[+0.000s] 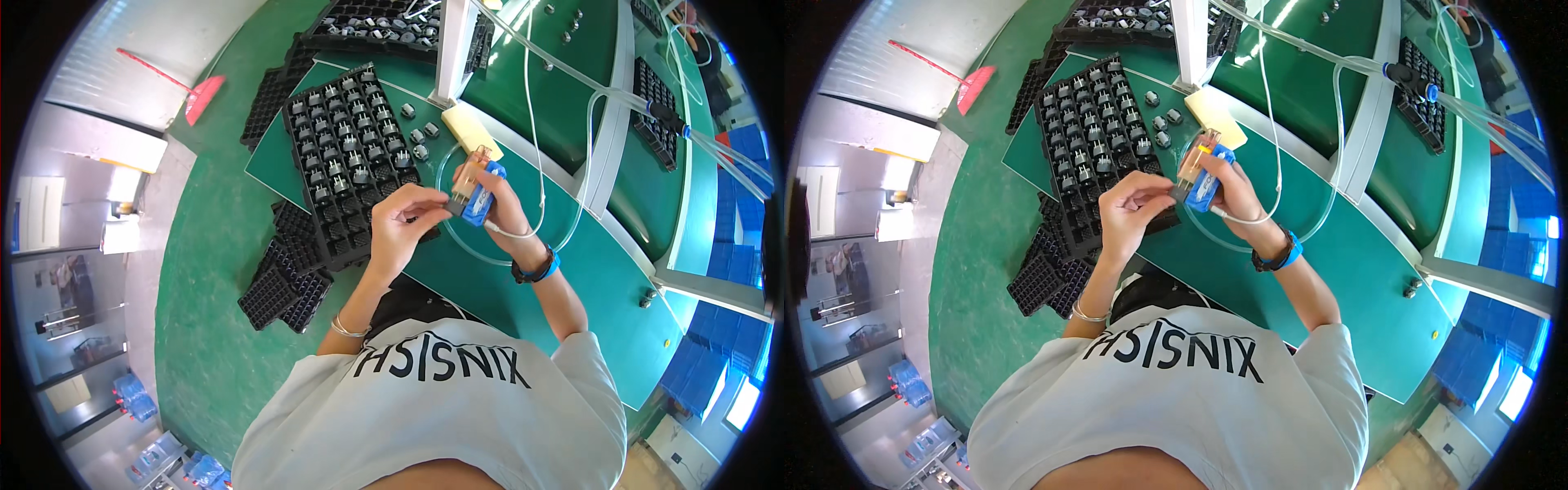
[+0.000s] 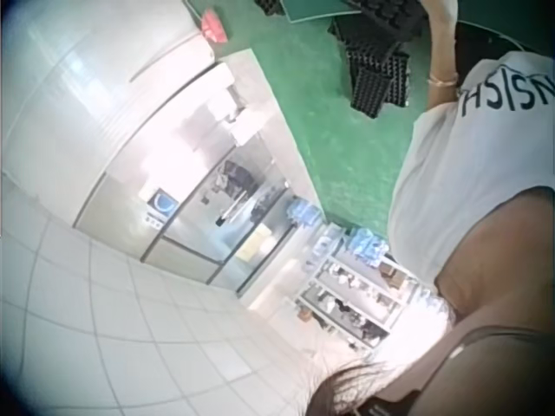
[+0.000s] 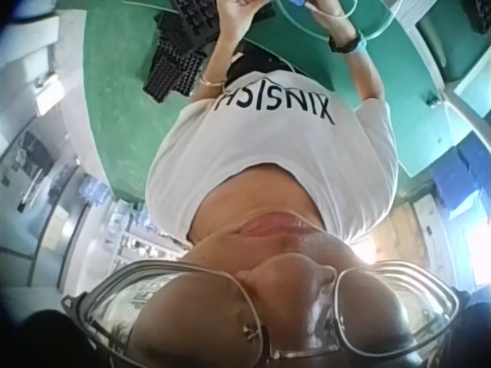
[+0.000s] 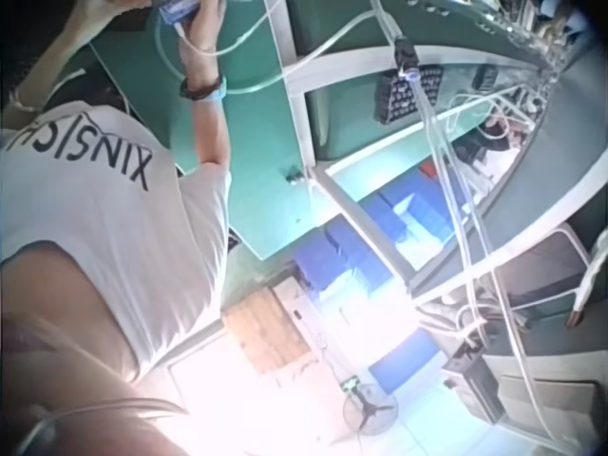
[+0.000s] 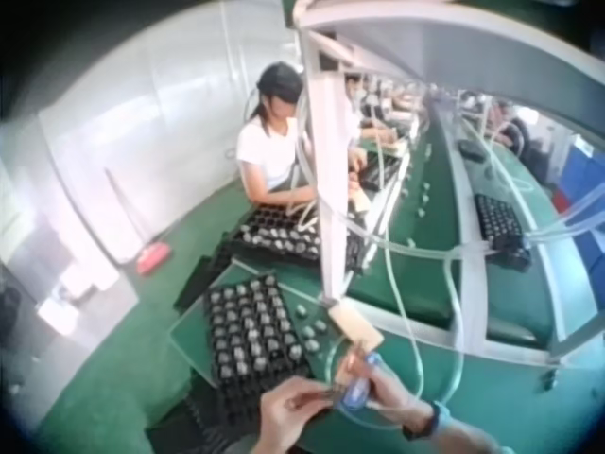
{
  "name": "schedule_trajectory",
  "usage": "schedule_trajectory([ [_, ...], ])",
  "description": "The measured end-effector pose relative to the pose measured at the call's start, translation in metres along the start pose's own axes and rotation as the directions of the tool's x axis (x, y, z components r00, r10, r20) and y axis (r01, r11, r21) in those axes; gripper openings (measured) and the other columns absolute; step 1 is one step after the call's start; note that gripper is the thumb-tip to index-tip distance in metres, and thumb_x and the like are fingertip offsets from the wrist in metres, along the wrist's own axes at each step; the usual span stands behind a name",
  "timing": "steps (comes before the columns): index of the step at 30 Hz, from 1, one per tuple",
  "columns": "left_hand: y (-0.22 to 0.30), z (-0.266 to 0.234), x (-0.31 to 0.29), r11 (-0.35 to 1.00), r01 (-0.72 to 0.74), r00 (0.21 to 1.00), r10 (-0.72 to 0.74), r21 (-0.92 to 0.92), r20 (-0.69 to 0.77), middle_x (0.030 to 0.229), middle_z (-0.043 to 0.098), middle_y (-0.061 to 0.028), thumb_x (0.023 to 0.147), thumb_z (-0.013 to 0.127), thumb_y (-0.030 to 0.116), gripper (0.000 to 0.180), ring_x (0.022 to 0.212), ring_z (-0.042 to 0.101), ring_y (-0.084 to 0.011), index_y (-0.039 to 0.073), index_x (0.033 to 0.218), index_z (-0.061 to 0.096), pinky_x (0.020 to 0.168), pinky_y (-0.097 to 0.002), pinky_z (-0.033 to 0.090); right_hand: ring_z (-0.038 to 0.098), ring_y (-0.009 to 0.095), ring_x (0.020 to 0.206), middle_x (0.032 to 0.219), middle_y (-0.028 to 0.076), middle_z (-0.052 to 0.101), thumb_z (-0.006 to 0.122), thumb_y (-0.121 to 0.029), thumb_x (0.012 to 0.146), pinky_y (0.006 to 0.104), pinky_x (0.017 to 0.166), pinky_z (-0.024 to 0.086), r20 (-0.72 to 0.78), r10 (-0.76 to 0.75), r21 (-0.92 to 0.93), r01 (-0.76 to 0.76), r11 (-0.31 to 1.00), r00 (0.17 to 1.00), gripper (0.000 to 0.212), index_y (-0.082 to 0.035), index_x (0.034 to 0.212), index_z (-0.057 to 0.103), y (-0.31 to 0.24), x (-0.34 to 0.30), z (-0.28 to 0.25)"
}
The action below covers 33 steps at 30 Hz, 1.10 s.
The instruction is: The worker picks up small electronic components, places them into a testing device, and then organizes them into black plastic trays.
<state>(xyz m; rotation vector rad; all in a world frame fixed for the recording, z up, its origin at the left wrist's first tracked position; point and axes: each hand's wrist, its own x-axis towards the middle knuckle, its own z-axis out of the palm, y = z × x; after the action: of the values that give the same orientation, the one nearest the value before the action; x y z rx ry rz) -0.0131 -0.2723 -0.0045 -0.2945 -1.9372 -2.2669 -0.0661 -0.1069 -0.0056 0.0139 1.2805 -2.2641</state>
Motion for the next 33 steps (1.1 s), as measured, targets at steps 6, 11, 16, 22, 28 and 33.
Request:
schedule_trajectory([
  [6, -0.002, -0.046, 0.01, 0.914, 0.04, 0.973, 0.056, 0.404, -0.223, 0.09, 0.061, -0.0052, 0.073, 0.066, -0.002, 0.026, 0.079, 0.06, -0.0139, 0.003, 0.098, 0.061, 0.069, -0.0254, 0.048, 0.055, 0.015, 0.091, 0.101, 0.006, 0.055, 0.052, -0.015, 0.084, 0.0277, 0.083, 0.044, -0.091, -0.442, -0.451, 0.359, 0.817, 0.893, 0.033, 0.001, 0.113, 0.046, -0.021, 0.046, -0.071],
  [11, -0.006, -0.083, 0.007, 0.376, 0.007, 0.989, 0.137, 0.927, -0.063, 0.098, 0.057, -0.0095, 0.073, 0.066, 0.005, 0.029, 0.09, 0.053, -0.0273, 0.005, 0.101, 0.06, 0.081, -0.0336, 0.043, 0.06, 0.026, 0.073, 0.083, 0.016, 0.058, 0.059, -0.014, 0.08, 0.0322, 0.067, 0.047, 0.133, -0.64, -0.823, 0.444, 0.354, 0.757, 0.032, -0.001, 0.108, 0.05, -0.025, 0.066, -0.062],
  [16, -0.01, -0.085, 0.007, 0.359, 0.018, 0.996, 0.071, 0.933, -0.046, 0.094, 0.056, -0.0091, 0.074, 0.064, 0.005, 0.025, 0.091, 0.051, -0.0278, 0.004, 0.098, 0.059, 0.083, -0.0347, 0.041, 0.061, 0.033, 0.072, 0.082, 0.02, 0.06, 0.063, -0.016, 0.077, 0.0367, 0.064, 0.048, 0.193, -0.632, -0.926, 0.352, 0.136, 0.75, 0.038, -0.003, 0.11, 0.051, -0.022, 0.069, -0.052],
  [22, -0.012, -0.086, 0.014, 0.336, 0.019, 0.998, 0.057, 0.942, -0.04, 0.09, 0.055, -0.0091, 0.074, 0.063, 0.004, 0.018, 0.087, 0.051, -0.0282, 0.003, 0.092, 0.058, 0.079, -0.0351, 0.041, 0.06, 0.034, 0.079, 0.09, 0.019, 0.06, 0.072, -0.023, 0.071, 0.036, 0.069, 0.048, 0.22, -0.604, -0.894, 0.406, 0.189, 0.766, 0.052, -0.001, 0.112, 0.049, -0.019, 0.072, -0.058],
  [28, -0.011, -0.086, 0.014, 0.467, 0.085, 0.986, 0.085, 0.88, -0.141, 0.092, 0.056, -0.0088, 0.079, 0.058, 0.002, 0.014, 0.088, 0.055, -0.023, 0.004, 0.093, 0.057, 0.078, -0.0302, 0.043, 0.06, 0.031, 0.078, 0.091, 0.018, 0.059, 0.075, -0.026, 0.07, 0.0349, 0.07, 0.047, 0.255, -0.676, -0.9, 0.425, 0.096, 0.692, 0.055, 0.0, 0.111, 0.049, -0.014, 0.073, -0.06],
  [33, -0.014, -0.093, 0.008, 0.784, 0.221, 0.968, -0.104, 0.58, -0.229, 0.098, 0.058, -0.0058, 0.084, 0.055, 0.004, 0.013, 0.09, 0.056, -0.0151, 0.003, 0.097, 0.055, 0.079, -0.025, 0.043, 0.059, 0.032, 0.083, 0.096, 0.019, 0.058, 0.074, -0.025, 0.07, 0.0347, 0.073, 0.047, 0.23, -0.645, -0.918, 0.383, 0.105, 0.729, 0.054, 0.001, 0.11, 0.049, -0.022, 0.07, -0.052],
])
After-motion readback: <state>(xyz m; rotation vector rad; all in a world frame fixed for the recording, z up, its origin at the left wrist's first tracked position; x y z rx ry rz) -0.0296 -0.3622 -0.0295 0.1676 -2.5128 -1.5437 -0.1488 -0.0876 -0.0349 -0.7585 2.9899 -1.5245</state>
